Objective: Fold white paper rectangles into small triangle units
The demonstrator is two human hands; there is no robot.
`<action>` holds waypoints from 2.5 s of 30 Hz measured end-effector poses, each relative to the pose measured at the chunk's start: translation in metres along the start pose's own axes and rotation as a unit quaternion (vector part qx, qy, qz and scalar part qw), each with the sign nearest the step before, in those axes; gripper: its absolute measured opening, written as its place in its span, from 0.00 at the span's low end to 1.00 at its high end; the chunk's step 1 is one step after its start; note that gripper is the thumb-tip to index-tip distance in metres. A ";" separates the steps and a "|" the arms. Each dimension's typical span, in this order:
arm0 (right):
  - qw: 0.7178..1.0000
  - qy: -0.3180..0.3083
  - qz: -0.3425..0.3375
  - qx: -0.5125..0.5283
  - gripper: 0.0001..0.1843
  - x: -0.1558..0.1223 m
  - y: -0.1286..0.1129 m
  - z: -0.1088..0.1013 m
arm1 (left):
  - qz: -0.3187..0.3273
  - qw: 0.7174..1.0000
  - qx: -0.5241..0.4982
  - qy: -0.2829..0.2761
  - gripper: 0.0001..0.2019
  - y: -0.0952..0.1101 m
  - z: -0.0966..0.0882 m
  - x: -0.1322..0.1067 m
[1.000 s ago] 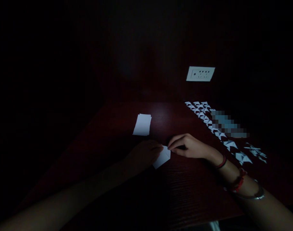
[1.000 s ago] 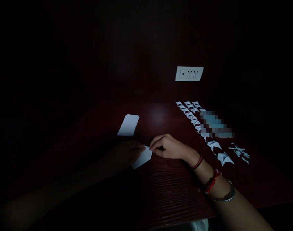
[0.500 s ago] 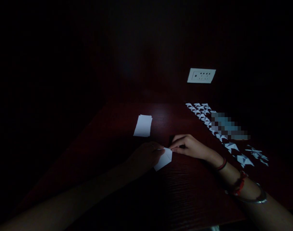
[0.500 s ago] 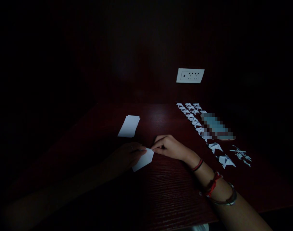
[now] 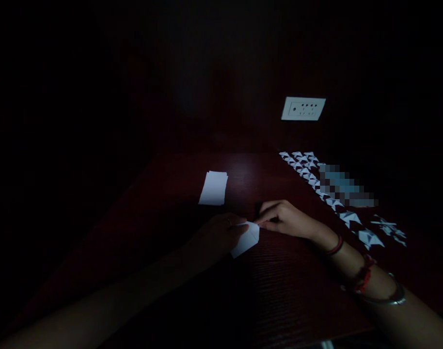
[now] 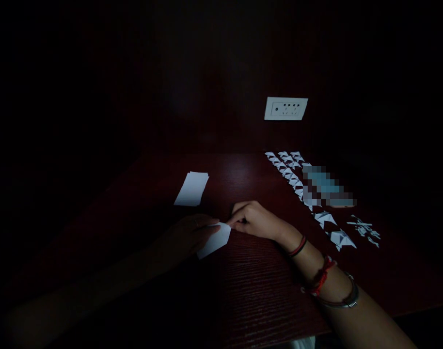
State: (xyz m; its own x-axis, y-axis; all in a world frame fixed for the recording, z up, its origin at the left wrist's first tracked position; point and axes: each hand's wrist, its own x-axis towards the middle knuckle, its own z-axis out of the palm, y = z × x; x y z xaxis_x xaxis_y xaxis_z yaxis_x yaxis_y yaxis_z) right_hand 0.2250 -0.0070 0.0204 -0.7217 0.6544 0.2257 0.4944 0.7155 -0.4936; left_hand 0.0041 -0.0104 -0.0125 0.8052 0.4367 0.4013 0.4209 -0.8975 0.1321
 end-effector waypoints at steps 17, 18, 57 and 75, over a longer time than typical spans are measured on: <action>0.996 -0.034 -0.009 -0.079 0.15 -0.002 -0.009 -0.001 | -0.006 0.996 0.083 -0.038 0.14 0.007 -0.005 0.002; 0.996 -0.037 -0.009 -0.082 0.16 -0.002 -0.009 0.000 | -0.006 0.996 0.083 -0.036 0.13 0.007 -0.005 0.003; 0.992 -0.060 -0.011 -0.114 0.17 -0.005 -0.009 -0.005 | -0.037 0.996 0.077 -0.023 0.11 0.006 -0.002 -0.002; 0.992 -0.079 -0.017 -0.101 0.12 -0.008 -0.010 -0.014 | 0.032 0.997 0.024 -0.065 0.14 0.005 -0.004 -0.001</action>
State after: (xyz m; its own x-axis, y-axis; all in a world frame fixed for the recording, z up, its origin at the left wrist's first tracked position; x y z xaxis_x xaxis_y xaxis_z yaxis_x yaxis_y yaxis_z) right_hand 0.2322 -0.0160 0.0356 -0.7986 0.5939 0.0979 0.5436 0.7815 -0.3064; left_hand 0.0034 -0.0158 -0.0084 0.8770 0.3865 0.2855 0.3843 -0.9208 0.0661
